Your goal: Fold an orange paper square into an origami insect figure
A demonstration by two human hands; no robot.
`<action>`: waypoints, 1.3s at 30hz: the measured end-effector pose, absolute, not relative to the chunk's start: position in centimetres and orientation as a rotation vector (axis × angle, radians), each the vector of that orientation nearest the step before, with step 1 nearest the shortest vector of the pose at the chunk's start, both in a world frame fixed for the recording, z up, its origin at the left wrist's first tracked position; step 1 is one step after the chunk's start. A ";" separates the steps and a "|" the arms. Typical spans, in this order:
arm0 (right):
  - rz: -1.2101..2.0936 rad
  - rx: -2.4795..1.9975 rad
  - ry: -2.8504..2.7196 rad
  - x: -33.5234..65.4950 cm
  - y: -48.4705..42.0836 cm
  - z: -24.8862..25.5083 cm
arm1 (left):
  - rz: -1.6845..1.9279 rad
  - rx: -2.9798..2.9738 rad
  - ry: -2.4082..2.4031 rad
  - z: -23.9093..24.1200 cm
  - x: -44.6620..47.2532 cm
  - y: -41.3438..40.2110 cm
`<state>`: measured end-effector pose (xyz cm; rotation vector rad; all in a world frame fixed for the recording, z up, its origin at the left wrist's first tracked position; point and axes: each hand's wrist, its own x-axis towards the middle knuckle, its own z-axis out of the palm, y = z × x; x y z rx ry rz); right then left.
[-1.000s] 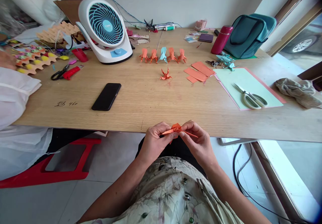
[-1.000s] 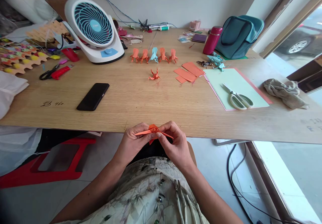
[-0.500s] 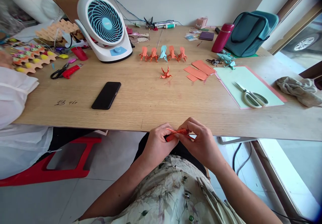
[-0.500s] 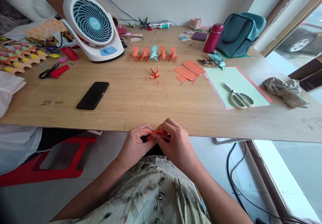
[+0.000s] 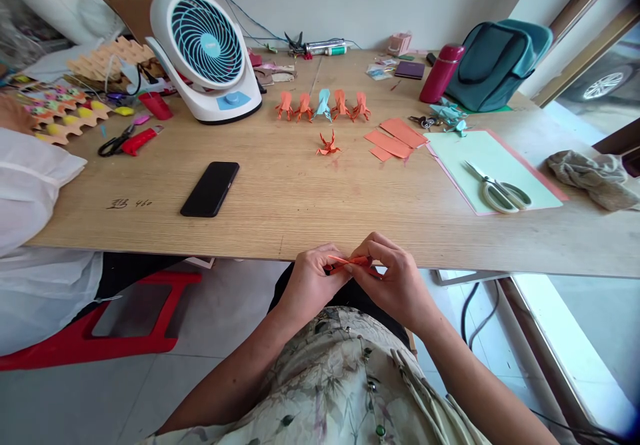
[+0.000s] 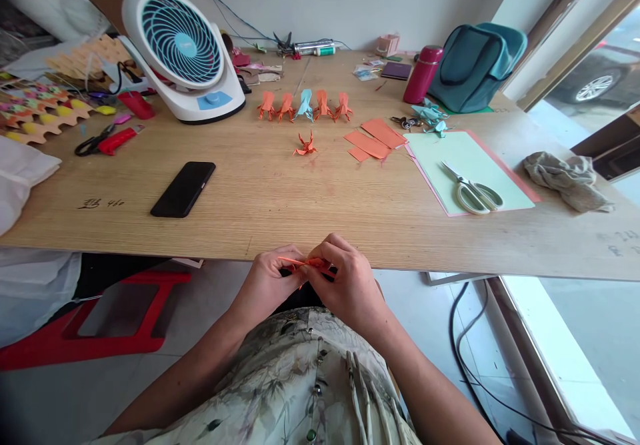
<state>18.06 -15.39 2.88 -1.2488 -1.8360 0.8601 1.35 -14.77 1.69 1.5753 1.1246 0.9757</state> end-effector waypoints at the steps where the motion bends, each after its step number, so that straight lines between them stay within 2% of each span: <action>1: 0.857 -1.239 -1.840 18.1 -15.4 2.9 | 0.981 1.577 1.123 1.7 1.3 -14.7; 11: 0.909 -1.213 -1.741 19.1 -15.2 3.3 | 1.020 1.429 1.078 1.0 0.8 -14.3; 20: 0.614 -1.239 -1.785 18.3 -15.5 3.2 | 1.046 1.583 1.086 2.2 1.2 -15.0; 29: 0.850 -1.252 -1.704 18.5 -15.6 3.3 | 0.979 1.606 1.008 1.8 0.1 -14.6; 39: 0.829 -1.220 -1.743 18.8 -15.6 3.4 | 0.997 1.674 1.011 2.1 -0.3 -14.6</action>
